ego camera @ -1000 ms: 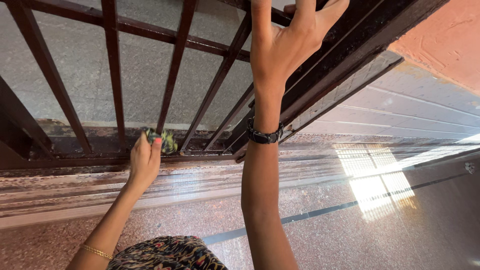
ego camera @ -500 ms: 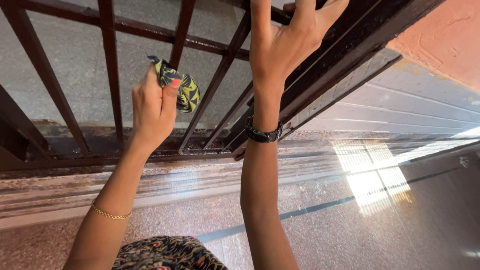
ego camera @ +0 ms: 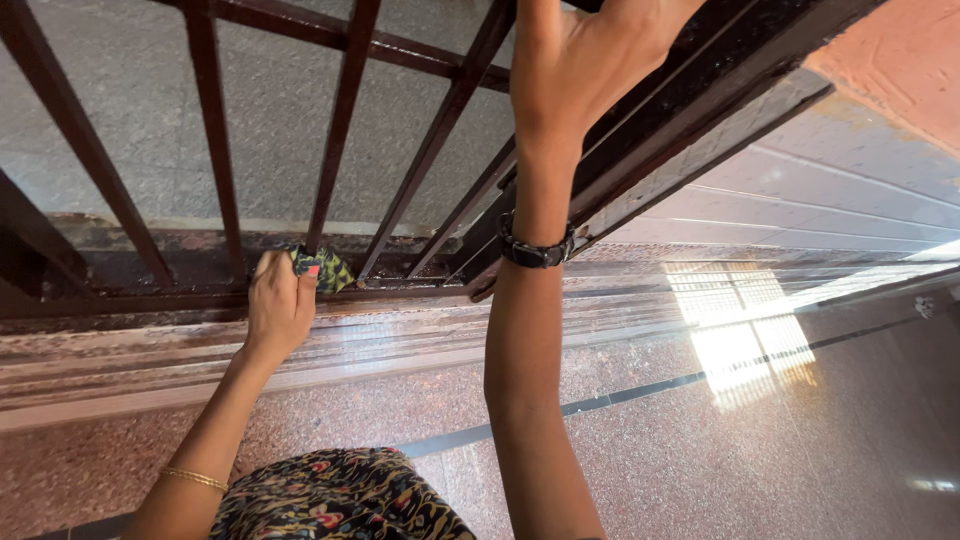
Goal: The person wipes the horizontal and vertical bars of a brown metal window grille using a patterned cloth. They hold the grille with one hand while scrubbing the bars with the other, moving systematically along the lower section of the grille.
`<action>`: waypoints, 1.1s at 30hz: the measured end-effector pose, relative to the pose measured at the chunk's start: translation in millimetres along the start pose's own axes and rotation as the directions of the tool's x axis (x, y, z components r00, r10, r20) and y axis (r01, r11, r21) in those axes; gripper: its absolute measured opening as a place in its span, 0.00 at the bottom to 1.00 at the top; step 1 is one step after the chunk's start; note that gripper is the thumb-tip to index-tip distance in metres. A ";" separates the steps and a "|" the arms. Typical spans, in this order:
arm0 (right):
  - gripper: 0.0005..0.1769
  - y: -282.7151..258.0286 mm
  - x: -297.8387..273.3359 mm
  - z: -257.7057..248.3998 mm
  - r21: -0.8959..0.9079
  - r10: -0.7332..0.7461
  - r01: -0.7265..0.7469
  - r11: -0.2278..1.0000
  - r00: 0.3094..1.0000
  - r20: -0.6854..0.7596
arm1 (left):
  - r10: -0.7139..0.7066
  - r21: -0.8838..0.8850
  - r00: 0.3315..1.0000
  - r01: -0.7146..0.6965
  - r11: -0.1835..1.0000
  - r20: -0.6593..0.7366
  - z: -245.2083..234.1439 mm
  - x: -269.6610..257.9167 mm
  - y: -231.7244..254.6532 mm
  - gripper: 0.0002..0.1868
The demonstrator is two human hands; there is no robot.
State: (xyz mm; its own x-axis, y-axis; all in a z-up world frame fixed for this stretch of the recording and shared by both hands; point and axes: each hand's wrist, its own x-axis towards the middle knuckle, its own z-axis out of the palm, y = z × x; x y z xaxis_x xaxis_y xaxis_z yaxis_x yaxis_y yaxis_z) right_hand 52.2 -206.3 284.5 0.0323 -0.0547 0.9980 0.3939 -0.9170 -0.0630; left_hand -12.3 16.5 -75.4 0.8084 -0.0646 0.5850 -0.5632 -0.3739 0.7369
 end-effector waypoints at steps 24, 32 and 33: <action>0.25 -45.4 20.8 -18.6 0.152 0.027 -0.033 0.988 0.999 0.039 | 0.392 0.661 0.864 -0.097 0.744 -0.315 -120.3 137.9 185.4 0.17; 0.27 -42.7 21.1 -16.0 0.114 0.011 -0.015 0.993 0.999 0.032 | 0.275 0.228 0.905 -0.207 0.951 -0.325 -120.3 154.2 160.2 0.17; 0.27 -43.4 21.1 -16.0 0.115 0.012 -0.016 0.993 0.999 0.033 | 0.284 0.274 0.913 -0.205 0.940 -0.294 -125.0 152.7 159.5 0.17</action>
State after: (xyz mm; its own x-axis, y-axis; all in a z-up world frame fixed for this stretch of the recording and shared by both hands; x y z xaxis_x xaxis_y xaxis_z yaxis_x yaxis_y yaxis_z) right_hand 21.2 -174.1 308.5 0.0677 -0.0529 0.9963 0.4959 -0.8647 -0.0796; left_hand -0.1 62.7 173.8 0.5275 0.1064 0.8428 -0.6477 -0.5915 0.4801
